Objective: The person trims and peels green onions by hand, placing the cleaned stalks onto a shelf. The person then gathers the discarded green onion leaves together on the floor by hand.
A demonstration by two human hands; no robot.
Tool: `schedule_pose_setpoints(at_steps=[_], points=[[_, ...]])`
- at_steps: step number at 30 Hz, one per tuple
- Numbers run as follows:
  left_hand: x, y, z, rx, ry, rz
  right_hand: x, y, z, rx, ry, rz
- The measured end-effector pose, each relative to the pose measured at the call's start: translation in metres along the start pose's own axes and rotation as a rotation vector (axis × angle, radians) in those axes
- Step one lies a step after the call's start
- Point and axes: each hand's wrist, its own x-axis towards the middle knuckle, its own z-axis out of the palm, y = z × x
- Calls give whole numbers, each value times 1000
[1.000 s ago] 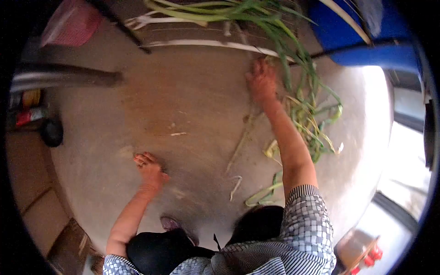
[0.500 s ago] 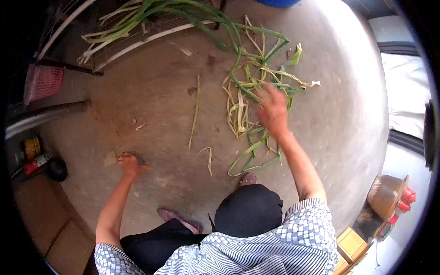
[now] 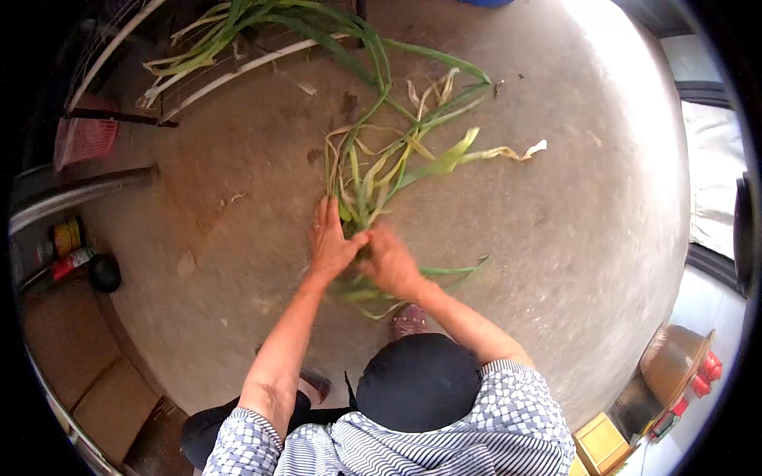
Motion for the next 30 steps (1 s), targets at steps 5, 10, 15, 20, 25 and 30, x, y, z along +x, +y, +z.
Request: schedule_pose_setpoints(at_steps=[5,10,15,20,25,30], points=[[-41,-33,-3,236,-31,32,27,9,-56,252,48,-132],[-70,-45,3,342,44,146,111,55,-138,-446,463,-85],[-103,-66,2,535,-35,120,121,71,-123,-867,199,-278],[-98,-60,-32,279,203,82,73,72,-131,-839,258,-413],[-56,26,-82,43,341,380,45,22,-146,-818,320,-509],[-42,88,-92,-415,-280,299,37,-45,-161,-790,452,-762]])
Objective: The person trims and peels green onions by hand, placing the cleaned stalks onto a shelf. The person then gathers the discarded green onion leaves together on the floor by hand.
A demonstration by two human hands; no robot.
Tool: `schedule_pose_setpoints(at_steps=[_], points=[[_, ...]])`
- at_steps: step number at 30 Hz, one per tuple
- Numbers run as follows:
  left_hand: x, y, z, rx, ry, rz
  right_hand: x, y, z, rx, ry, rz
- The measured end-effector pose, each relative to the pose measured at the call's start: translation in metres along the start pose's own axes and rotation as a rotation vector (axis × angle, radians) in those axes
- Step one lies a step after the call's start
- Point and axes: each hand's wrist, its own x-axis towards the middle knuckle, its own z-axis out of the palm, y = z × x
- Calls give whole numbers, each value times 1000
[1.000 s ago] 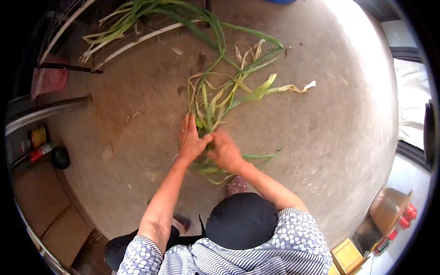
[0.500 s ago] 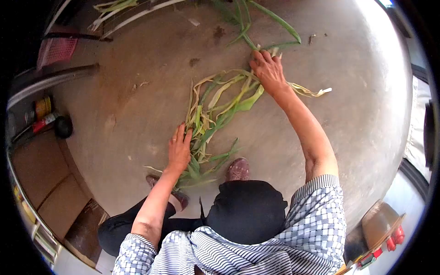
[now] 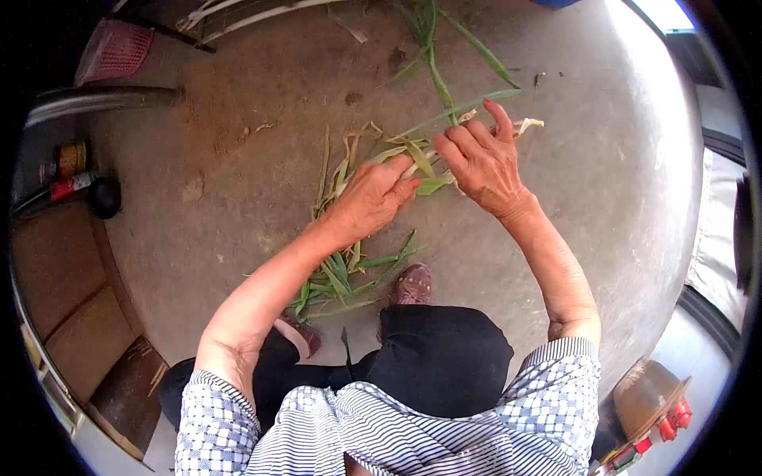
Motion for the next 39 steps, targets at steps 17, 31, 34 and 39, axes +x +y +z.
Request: schedule_pose_setpoints(at_steps=[17,31,34,39], points=[[-151,51,-135,-584,95,-449,-2,29,-5,312,-433,653],[-142,20,-145,-759,205,-127,172,-122,-58,1414,-355,624],[-144,21,-145,-686,176,-100,178,-122,-35,1520,-399,730],[-161,12,-148,-702,112,-127,159,-103,-11,1328,-185,732]])
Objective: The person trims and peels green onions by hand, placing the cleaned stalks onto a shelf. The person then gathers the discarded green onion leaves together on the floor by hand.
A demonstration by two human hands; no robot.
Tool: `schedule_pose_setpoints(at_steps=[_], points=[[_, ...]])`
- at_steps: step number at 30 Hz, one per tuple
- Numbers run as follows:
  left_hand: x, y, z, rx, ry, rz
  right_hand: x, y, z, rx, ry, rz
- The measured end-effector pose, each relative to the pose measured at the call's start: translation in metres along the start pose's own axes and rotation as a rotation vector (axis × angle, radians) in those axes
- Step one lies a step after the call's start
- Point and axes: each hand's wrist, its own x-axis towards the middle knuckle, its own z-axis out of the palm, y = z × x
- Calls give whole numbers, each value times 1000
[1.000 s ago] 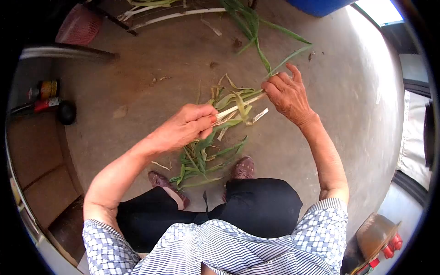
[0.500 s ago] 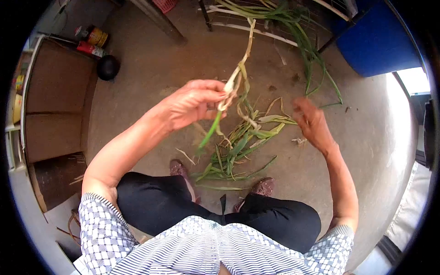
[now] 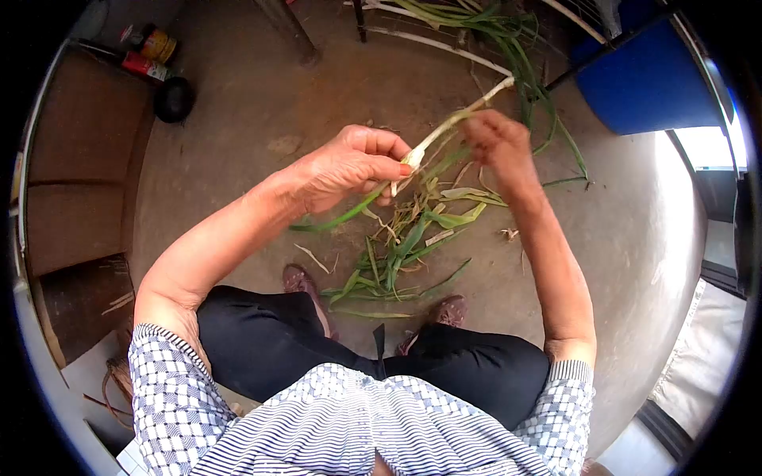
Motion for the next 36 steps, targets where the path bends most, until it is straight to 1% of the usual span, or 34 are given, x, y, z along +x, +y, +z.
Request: schedule_pose_setpoints(at_steps=[2,4,6,9,10,11,12,13,14,16,18,22,23,25,28,29,32,34,35,36], points=[[-4,-1,-5,-2,-11,-31,12,19,-27,23,226,39],[-10,2,-10,-42,0,-43,27,46,-67,66,392,103],[-12,4,-13,-77,21,-29,28,71,-105,-27,520,198],[-9,5,-21,-109,79,25,29,115,-126,-837,277,143],[-8,4,-22,-96,114,46,15,104,-104,-644,170,-22],[-6,3,-22,-83,142,65,5,79,-72,-521,62,-76],[-3,2,-21,-68,166,87,-6,54,-39,-390,-51,-115],[-2,3,-21,-74,157,95,-10,28,-9,-329,-167,-49],[0,1,-18,-65,178,126,-20,-2,22,-209,-220,-62],[8,-2,-12,-44,221,187,-27,-22,51,-90,-297,-102],[10,-4,-9,-6,221,198,-24,-24,58,-93,-350,-158],[9,-5,-5,-16,224,190,-23,-32,40,-60,-242,-101],[7,-7,-4,-25,207,186,-24,-33,35,118,-211,64],[6,-9,-3,-38,164,176,-19,-25,18,192,-112,82],[8,-13,-9,-36,76,52,-2,-9,-19,368,82,120],[8,-12,-9,-50,77,5,4,-4,-33,438,152,134],[6,-9,-12,-80,3,-74,16,16,-72,475,363,153],[8,-9,-12,-99,15,-26,19,44,-99,392,410,194],[8,-9,-14,-108,29,0,21,56,-101,352,426,214],[7,-8,-15,-116,42,12,21,59,-92,135,369,196]])
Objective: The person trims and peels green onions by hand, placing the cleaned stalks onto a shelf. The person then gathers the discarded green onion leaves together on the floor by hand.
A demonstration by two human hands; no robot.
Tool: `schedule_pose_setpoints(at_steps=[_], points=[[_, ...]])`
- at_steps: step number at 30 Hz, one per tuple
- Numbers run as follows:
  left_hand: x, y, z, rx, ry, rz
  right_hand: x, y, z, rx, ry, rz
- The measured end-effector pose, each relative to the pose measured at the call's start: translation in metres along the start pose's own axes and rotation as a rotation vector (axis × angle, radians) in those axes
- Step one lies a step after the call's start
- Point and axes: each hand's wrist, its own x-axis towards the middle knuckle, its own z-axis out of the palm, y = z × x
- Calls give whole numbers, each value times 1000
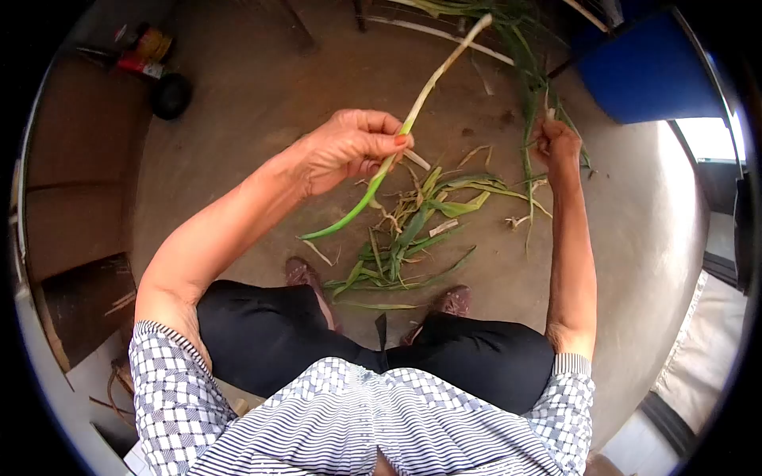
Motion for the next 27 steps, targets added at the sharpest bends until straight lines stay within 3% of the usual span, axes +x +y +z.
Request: schedule_pose_setpoints(at_steps=[2,3,5,10,16,19,22,27], points=[[1,6,-1,-14,16,26,-14,15,10,-423,-74,-121],[3,7,-3,-20,4,50,-33,22,18,68,-266,-181],[6,7,-4,-23,24,89,-60,-5,56,-300,-582,-128],[10,13,2,0,50,125,-118,-42,114,41,-970,71],[9,7,5,18,117,72,-118,-33,114,-173,-645,-208],[7,-3,15,244,79,63,-121,-31,115,-380,-449,-553],[9,-5,19,319,63,114,-118,-27,113,-473,-449,-654],[13,2,13,319,13,14,-111,-29,108,-561,-409,-791]])
